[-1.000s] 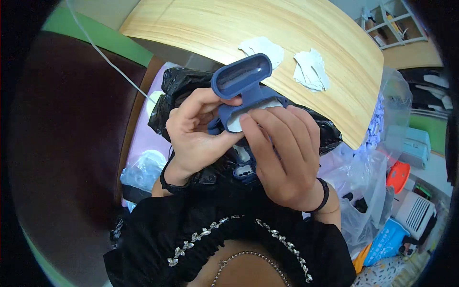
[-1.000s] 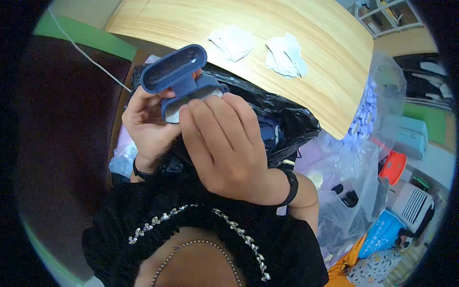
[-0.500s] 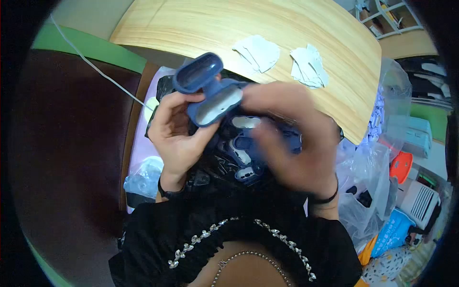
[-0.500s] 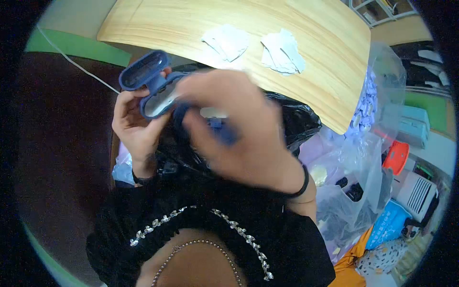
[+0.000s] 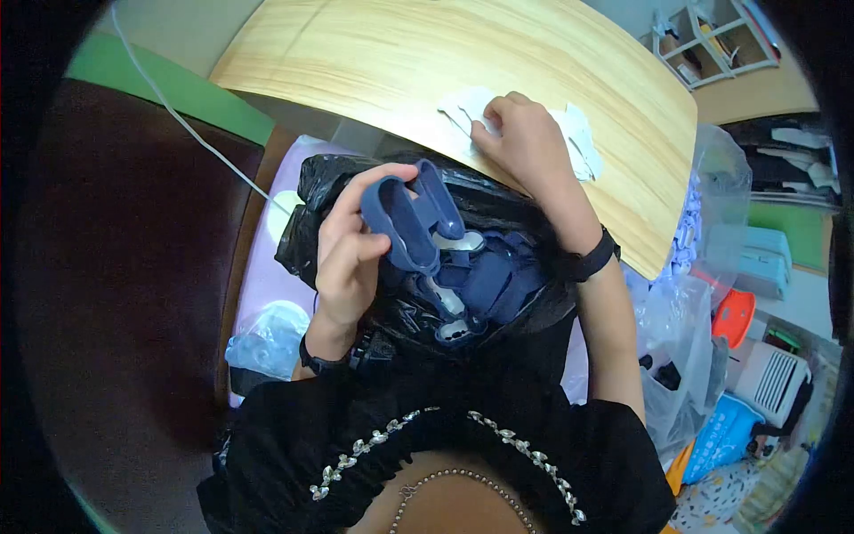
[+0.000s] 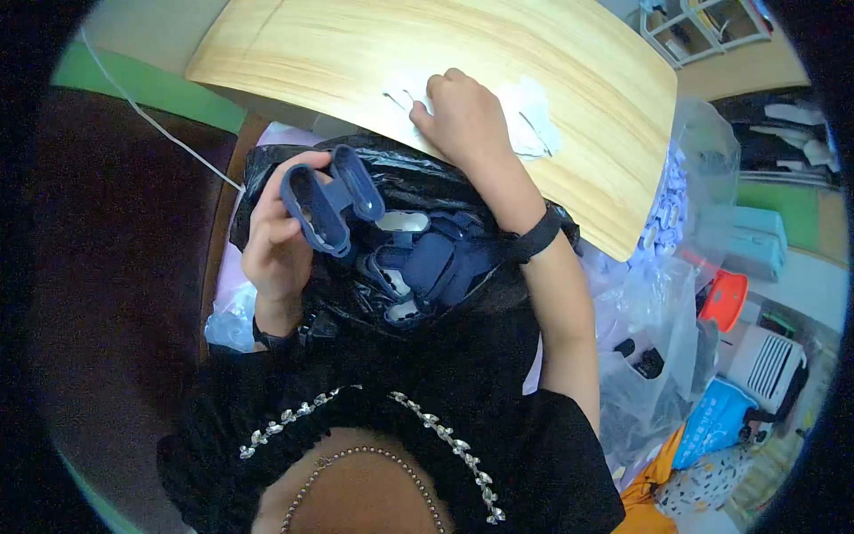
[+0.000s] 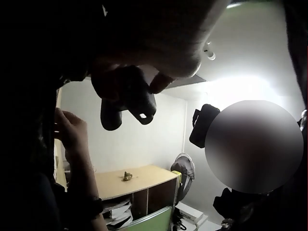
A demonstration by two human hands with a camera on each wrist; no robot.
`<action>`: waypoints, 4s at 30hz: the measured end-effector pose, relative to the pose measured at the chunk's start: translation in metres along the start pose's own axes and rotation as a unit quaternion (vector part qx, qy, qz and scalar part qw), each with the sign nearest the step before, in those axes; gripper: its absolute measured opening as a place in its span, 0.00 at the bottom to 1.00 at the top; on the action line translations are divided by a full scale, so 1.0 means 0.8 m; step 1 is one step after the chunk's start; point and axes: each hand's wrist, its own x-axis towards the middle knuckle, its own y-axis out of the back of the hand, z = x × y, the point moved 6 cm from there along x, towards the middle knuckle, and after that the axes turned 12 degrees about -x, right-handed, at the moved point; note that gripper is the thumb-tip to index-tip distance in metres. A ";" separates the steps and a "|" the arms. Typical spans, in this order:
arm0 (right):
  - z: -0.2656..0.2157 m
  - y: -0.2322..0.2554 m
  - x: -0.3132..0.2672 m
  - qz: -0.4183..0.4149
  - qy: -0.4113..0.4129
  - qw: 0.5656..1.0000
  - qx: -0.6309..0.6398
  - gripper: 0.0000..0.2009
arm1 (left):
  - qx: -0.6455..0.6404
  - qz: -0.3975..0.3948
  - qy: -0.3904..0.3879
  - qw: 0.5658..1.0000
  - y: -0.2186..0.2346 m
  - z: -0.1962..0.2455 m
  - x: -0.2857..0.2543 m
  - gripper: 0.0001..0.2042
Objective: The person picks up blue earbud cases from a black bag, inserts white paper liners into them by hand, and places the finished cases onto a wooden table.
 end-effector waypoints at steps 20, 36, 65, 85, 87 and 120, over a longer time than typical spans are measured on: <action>0.045 -0.014 0.019 -0.123 -0.079 0.968 0.203 0.09 | -0.051 0.005 0.216 0.975 -0.028 -0.074 0.066 0.28; 0.076 -0.012 0.015 -0.126 -0.120 0.945 0.277 0.13 | -0.042 0.056 0.272 0.960 -0.006 -0.117 0.095 0.30; -0.089 0.124 -0.144 0.151 0.163 0.975 0.033 0.16 | -0.256 -0.067 0.264 0.928 -0.061 -0.077 0.043 0.22; -0.087 0.095 -0.140 -0.026 0.083 0.994 0.073 0.23 | -0.314 -0.037 0.262 0.912 -0.034 -0.088 0.048 0.24; -0.085 0.091 -0.138 -0.048 0.096 0.991 0.076 0.25 | -0.306 -0.032 0.265 0.914 -0.032 -0.087 0.047 0.24; 0.129 0.040 -0.097 0.110 -0.029 0.990 -0.089 0.05 | 0.631 -0.122 0.007 0.766 0.052 -0.029 0.493 0.17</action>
